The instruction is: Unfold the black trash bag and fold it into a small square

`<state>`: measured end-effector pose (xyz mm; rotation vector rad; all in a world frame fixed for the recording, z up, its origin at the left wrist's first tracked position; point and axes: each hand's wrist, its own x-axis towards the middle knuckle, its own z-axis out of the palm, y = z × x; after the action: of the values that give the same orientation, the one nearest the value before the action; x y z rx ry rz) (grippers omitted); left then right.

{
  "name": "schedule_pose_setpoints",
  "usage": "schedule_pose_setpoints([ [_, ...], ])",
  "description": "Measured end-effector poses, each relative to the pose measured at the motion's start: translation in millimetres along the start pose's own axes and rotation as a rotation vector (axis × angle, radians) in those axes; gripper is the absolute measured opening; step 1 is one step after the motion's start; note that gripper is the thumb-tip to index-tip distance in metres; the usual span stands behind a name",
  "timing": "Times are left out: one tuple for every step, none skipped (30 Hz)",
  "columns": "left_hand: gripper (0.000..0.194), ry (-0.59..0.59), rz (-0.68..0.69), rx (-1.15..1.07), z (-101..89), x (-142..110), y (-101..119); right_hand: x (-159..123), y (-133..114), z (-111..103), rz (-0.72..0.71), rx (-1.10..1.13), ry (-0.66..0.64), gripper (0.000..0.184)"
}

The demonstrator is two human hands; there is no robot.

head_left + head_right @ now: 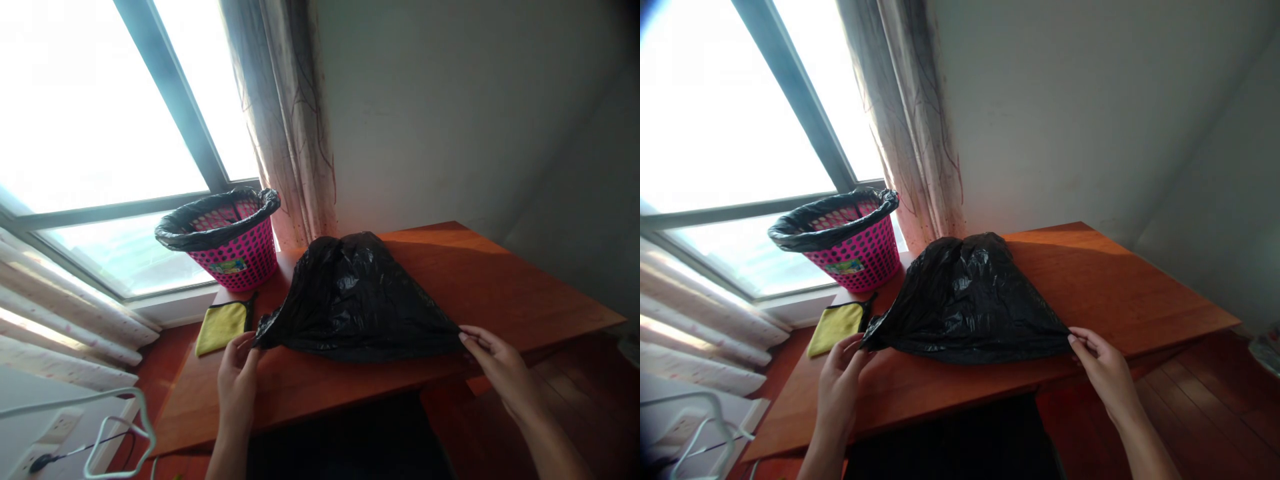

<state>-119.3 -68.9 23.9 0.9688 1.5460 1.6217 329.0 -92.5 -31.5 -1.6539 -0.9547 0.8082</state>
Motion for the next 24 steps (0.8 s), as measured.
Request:
schedule_pose_setpoints([
  [0.042, -0.003, -0.013, -0.024, -0.1, -0.3, 0.4, 0.0, 0.4, 0.0, -0.001, 0.001, 0.004, 0.044],
  [0.043, -0.008, -0.029, -0.051, -0.3, -0.2, 0.5, 0.4, 0.8, -0.3, 0.000, 0.005, 0.009, 0.044],
  [0.044, -0.014, -0.045, -0.078, -0.8, 0.6, 0.4, 1.2, 1.0, -0.7, 0.001, 0.011, 0.012, 0.044],
  [0.044, -0.017, -0.059, -0.104, -1.5, 2.1, 0.2, 2.7, 0.8, -1.4, 0.001, 0.017, 0.016, 0.044],
  [0.044, -0.020, -0.074, -0.130, -2.4, 4.4, 0.0, 5.2, 0.2, -2.5, 0.000, 0.022, 0.019, 0.044],
  [0.043, -0.024, -0.091, -0.159, -3.5, 7.5, 0.1, 8.8, -1.1, -3.8, -0.002, 0.026, 0.021, 0.043],
  [0.042, -0.029, -0.110, -0.192, -4.7, 11.5, 0.6, 13.6, -3.0, -5.6, -0.008, 0.031, 0.023, 0.043],
  [0.040, -0.033, -0.132, -0.230, -5.9, 16.2, 1.6, 19.5, -5.5, -7.7, -0.017, 0.036, 0.027, 0.043],
  [0.037, -0.042, -0.161, -0.270, -7.1, 21.4, 3.3, 26.5, -8.6, -9.9, -0.029, 0.044, 0.035, 0.043],
  [0.035, -0.059, -0.194, -0.309, -8.1, 26.8, 5.5, 34.2, -12.0, -12.4, -0.043, 0.059, 0.045, 0.042],
  [0.032, -0.087, -0.230, -0.343, -8.9, 32.3, 8.4, 42.4, -15.8, -14.8, -0.056, 0.081, 0.057, 0.042],
  [0.030, -0.125, -0.265, -0.367, -9.5, 37.4, 11.7, 50.7, -19.7, -17.0, -0.065, 0.108, 0.071, 0.041],
  [0.029, -0.170, -0.298, -0.382, -9.7, 42.1, 15.3, 58.7, -23.6, -19.0, -0.068, 0.138, 0.085, 0.039],
  [0.028, -0.222, -0.323, -0.389, -9.5, 46.3, 19.1, 66.3, -27.4, -20.5, -0.064, 0.169, 0.095, 0.038],
  [0.028, -0.272, -0.338, -0.393, -8.8, 49.9, 22.9, 73.4, -31.0, -21.5, -0.054, 0.199, 0.101, 0.037],
  [0.028, -0.316, -0.341, -0.399, -7.4, 53.1, 26.8, 80.0, -34.6, -22.0, -0.043, 0.226, 0.104, 0.035],
  [0.027, -0.350, -0.333, -0.406, -5.2, 55.9, 30.7, 86.0, -38.0, -22.0, -0.037, 0.249, 0.107, 0.034],
  [0.026, -0.375, -0.317, -0.413, -2.4, 58.7, 34.5, 91.8, -41.5, -21.6, -0.036, 0.267, 0.107, 0.033],
  [0.025, -0.391, -0.292, -0.414, 1.0, 61.6, 38.2, 97.3, -45.2, -21.0, -0.043, 0.282, 0.108, 0.032],
  [0.025, -0.395, -0.261, -0.405, 4.8, 64.8, 41.8, 102.6, -49.3, -20.3, -0.059, 0.295, 0.110, 0.031],
  [0.025, -0.390, -0.228, -0.386, 8.9, 68.4, 45.2, 107.7, -53.7, -19.7, -0.082, 0.304, 0.114, 0.029],
  [0.026, -0.377, -0.194, -0.360, 13.0, 72.1, 48.5, 112.3, -58.5, -19.6, -0.108, 0.307, 0.119, 0.028],
  [0.028, -0.363, -0.161, -0.332, 16.8, 75.8, 51.5, 116.1, -63.5, -20.0, -0.135, 0.308, 0.124, 0.026],
  [0.029, -0.354, -0.130, -0.309, 19.9, 79.2, 54.2, 118.9, -68.5, -21.0, -0.161, 0.309, 0.129, 0.024],
])
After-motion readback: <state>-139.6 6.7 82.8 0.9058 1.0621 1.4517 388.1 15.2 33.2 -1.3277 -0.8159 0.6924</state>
